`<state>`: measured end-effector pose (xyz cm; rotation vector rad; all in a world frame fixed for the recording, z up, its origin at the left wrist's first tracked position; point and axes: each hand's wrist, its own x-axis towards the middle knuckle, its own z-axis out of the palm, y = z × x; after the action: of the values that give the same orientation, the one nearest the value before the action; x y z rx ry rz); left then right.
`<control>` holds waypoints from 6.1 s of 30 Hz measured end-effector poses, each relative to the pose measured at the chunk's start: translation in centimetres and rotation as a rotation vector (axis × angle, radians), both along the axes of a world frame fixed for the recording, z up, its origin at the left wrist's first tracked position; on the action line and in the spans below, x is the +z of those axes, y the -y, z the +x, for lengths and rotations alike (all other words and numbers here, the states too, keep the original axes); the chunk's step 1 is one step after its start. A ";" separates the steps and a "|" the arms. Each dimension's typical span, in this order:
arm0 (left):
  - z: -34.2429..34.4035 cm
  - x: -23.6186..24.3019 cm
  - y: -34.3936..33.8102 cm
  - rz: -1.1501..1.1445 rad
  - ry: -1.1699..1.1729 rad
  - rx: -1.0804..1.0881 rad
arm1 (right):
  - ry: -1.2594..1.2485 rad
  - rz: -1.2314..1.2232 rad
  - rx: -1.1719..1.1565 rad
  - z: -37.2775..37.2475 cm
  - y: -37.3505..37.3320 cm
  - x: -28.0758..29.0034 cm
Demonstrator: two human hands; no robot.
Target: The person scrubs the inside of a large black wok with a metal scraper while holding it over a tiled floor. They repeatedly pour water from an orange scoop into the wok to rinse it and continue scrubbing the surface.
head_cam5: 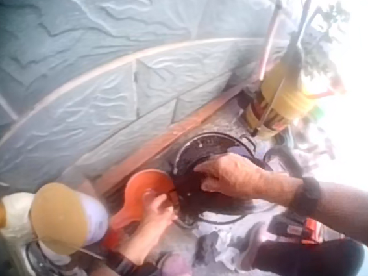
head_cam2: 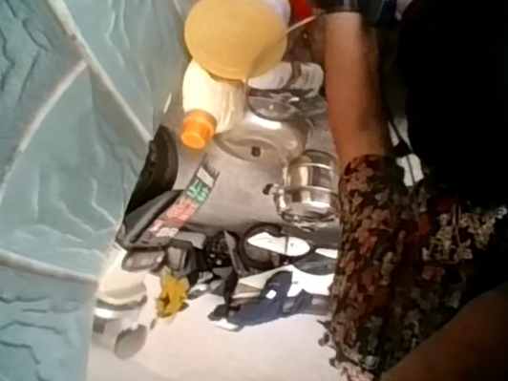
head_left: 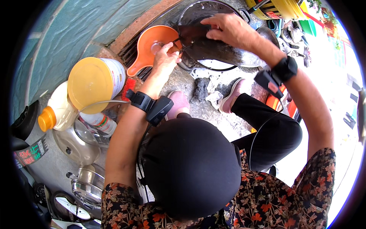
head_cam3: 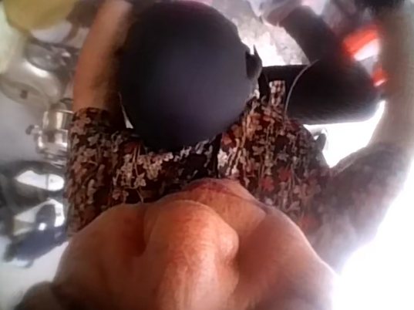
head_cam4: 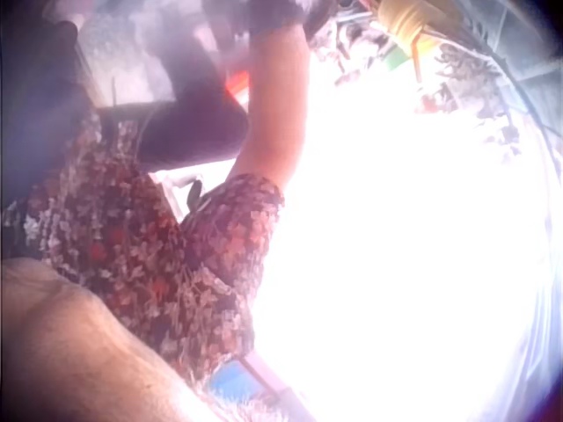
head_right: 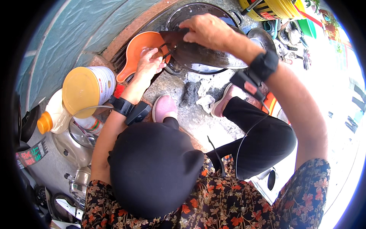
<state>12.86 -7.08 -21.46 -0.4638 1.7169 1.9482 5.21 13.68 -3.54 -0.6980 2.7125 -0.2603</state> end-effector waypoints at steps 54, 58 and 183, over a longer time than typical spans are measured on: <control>-3.1 -0.1 -1.1 -0.450 -0.428 -0.412 | -0.063 -0.299 -0.459 18.6 -5.5 7.3; -3.4 -0.5 -1.6 -0.530 -0.436 -0.442 | -0.283 -0.229 -0.381 18.6 -6.9 5.9; -2.4 10.9 -9.9 -0.928 -1.062 -0.907 | -0.518 -0.166 -0.447 17.6 -12.6 0.7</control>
<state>10.46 2.80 -10.56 1.1131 2.6854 0.5917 22.81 26.29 -2.83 -0.1991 3.3594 -0.4682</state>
